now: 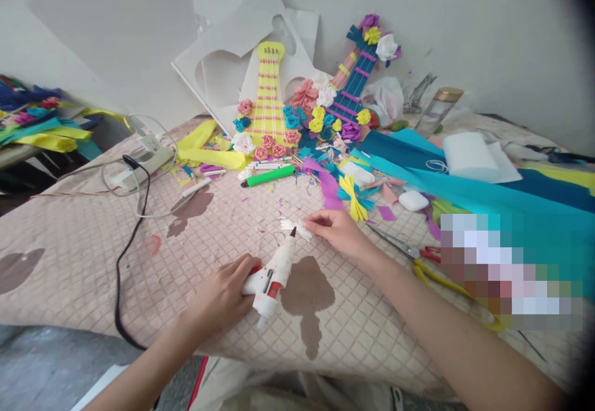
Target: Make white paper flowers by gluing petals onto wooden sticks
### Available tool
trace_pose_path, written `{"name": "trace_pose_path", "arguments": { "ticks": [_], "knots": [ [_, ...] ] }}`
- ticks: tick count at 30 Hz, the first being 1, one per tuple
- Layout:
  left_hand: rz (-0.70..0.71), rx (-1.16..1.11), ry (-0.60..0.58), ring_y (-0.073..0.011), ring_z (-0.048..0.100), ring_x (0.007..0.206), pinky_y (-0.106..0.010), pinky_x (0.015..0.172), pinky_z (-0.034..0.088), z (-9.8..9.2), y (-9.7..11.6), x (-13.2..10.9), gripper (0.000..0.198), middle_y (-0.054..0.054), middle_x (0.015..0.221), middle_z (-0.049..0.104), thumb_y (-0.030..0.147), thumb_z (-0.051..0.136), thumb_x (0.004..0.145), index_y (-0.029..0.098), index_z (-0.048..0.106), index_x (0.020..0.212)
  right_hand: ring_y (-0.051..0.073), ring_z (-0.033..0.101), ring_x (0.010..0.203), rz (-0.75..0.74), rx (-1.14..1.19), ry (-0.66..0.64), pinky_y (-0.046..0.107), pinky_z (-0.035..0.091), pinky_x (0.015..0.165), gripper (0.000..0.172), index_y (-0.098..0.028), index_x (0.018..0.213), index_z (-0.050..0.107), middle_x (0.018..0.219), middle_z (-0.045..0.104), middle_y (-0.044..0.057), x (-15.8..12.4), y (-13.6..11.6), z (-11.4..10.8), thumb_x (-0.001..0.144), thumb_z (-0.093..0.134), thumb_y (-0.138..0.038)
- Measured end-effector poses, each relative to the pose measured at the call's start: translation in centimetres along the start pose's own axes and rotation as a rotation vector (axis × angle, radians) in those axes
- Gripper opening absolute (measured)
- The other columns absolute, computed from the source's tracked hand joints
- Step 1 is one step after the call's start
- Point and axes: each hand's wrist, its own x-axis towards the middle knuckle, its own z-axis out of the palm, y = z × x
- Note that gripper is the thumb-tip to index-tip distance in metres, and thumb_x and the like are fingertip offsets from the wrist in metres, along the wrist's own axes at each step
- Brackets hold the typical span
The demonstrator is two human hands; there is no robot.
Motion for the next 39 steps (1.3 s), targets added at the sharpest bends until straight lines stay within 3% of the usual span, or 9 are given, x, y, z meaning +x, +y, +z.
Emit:
{"name": "trace_pose_path", "arguments": {
  "ticks": [8,27,39],
  "knots": [
    [0.055,0.002,-0.074,-0.0156,0.057,0.065,-0.026,0.058,0.042,0.16,-0.57,0.60,0.017,-0.002,0.079,0.060,0.014,0.050,0.078,0.019,0.046,0.093,0.013,0.055,0.062,0.008,0.005,-0.006,0.026,0.041,0.060,0.018,-0.013,0.075,0.067,0.070,0.066,0.004,0.05,0.03,0.01,0.069,0.063,-0.030],
    [0.056,0.034,-0.077,-0.0145,0.057,0.061,-0.025,0.056,0.042,0.16,-0.45,0.98,0.013,-0.003,0.075,0.060,0.016,0.044,0.077,0.017,0.050,0.088,0.009,0.046,0.049,0.042,0.015,-0.040,0.023,0.033,0.048,0.022,-0.014,0.077,0.071,0.058,0.060,0.000,-0.28,-0.43,-0.17,0.071,0.062,-0.033],
    [0.056,0.053,-0.061,-0.0139,0.055,0.058,-0.025,0.055,0.041,0.23,-0.50,0.94,0.010,-0.002,0.072,0.060,0.015,0.044,0.078,0.018,0.048,0.086,0.010,0.050,0.056,0.041,0.029,-0.037,0.024,0.036,0.053,0.020,-0.013,0.076,0.071,0.066,0.065,0.002,-0.30,-0.47,-0.19,0.070,0.063,-0.031]
  ]
}}
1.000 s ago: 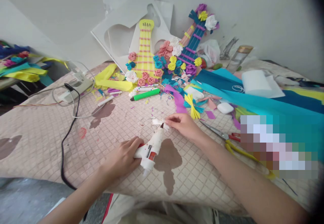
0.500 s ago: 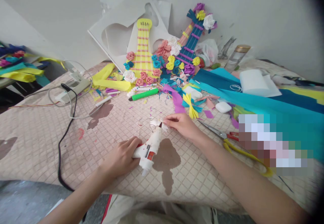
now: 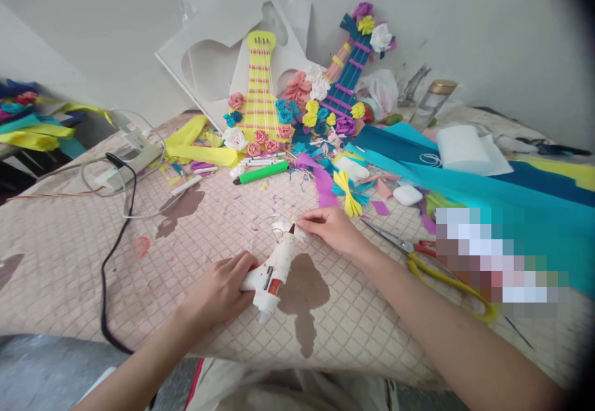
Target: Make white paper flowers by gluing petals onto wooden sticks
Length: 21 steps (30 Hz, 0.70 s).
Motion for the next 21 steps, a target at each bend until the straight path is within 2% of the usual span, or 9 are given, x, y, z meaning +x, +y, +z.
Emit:
{"name": "trace_pose_path", "arguments": {
  "ticks": [14,21],
  "knots": [
    [0.009,-0.007,0.009,-0.0145,0.056,0.057,-0.025,0.054,0.041,-0.06,-0.03,0.15,0.010,-0.001,0.069,0.059,0.015,0.044,0.076,0.018,0.049,0.085,0.012,0.055,0.059,0.008,-0.012,0.012,0.025,0.040,0.055,0.017,-0.015,0.075,0.071,0.068,0.067,0.003,0.07,-0.02,0.09,0.070,0.064,-0.029],
    [0.026,0.011,0.013,-0.0138,0.053,0.052,-0.025,0.051,0.039,0.00,0.08,0.10,0.003,-0.001,0.064,0.056,0.018,0.044,0.079,0.018,0.047,0.079,0.013,0.056,0.059,0.016,-0.032,0.022,0.026,0.041,0.057,0.016,-0.015,0.075,0.072,0.069,0.068,0.003,0.03,-0.12,0.16,0.070,0.064,-0.028]
  ]
}}
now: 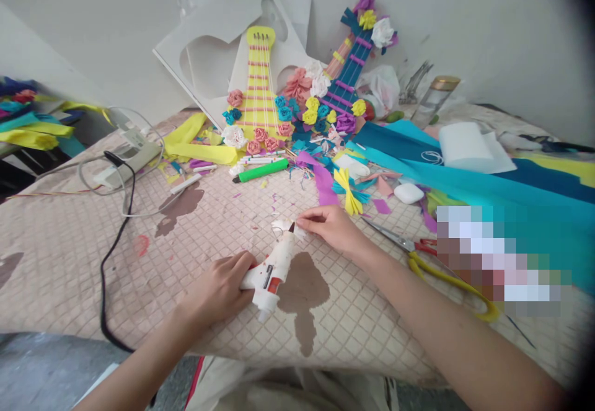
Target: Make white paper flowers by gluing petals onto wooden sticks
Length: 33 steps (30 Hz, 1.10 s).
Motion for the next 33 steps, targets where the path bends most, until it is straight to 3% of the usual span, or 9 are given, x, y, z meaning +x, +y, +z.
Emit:
{"name": "trace_pose_path", "arguments": {
  "ticks": [33],
  "knots": [
    [0.019,0.023,0.052,-0.0175,0.062,0.069,-0.027,0.062,0.046,0.48,-0.40,-0.40,0.022,-0.005,0.083,0.064,0.015,0.047,0.079,0.017,0.048,0.101,0.012,0.056,0.062,-0.033,-0.001,-0.013,0.025,0.042,0.059,0.017,-0.014,0.077,0.070,0.072,0.068,0.005,0.14,0.44,0.02,0.072,0.064,-0.028]
  ]
}}
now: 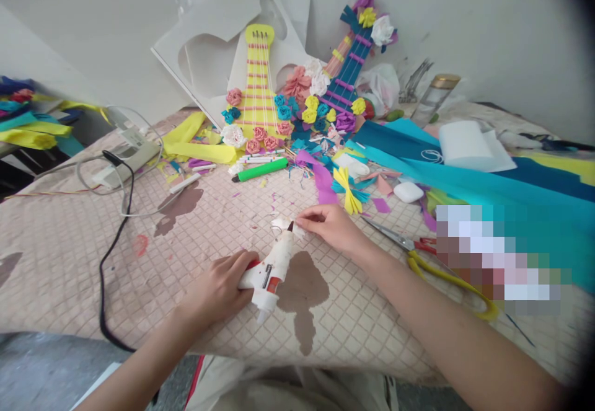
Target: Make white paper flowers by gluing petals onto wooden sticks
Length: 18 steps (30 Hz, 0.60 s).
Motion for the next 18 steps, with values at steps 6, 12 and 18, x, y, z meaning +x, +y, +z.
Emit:
{"name": "trace_pose_path", "arguments": {
  "ticks": [6,12,18],
  "knots": [
    [0.003,0.014,0.012,-0.0168,0.062,0.066,-0.027,0.060,0.046,-0.08,0.11,0.17,0.021,-0.004,0.082,0.065,0.015,0.047,0.079,0.017,0.048,0.100,0.013,0.056,0.062,0.002,-0.009,0.004,0.025,0.042,0.059,0.016,-0.013,0.077,0.069,0.072,0.068,0.005,0.01,-0.07,-0.02,0.071,0.064,-0.027],
    [0.005,0.030,0.022,-0.0169,0.063,0.067,-0.026,0.060,0.046,-0.16,0.17,0.21,0.020,-0.004,0.082,0.065,0.014,0.046,0.079,0.018,0.048,0.100,0.012,0.055,0.063,0.014,-0.002,0.010,0.025,0.042,0.060,0.015,-0.013,0.076,0.068,0.072,0.067,0.004,0.00,-0.25,0.06,0.071,0.064,-0.026],
    [0.016,0.034,0.037,-0.0167,0.064,0.066,-0.026,0.059,0.047,-0.26,0.33,0.28,0.021,-0.004,0.081,0.066,0.014,0.045,0.079,0.017,0.048,0.099,0.012,0.055,0.062,0.021,0.015,0.012,0.025,0.042,0.059,0.015,-0.014,0.076,0.068,0.070,0.066,0.004,-0.02,-0.21,0.02,0.070,0.064,-0.027]
  ]
}}
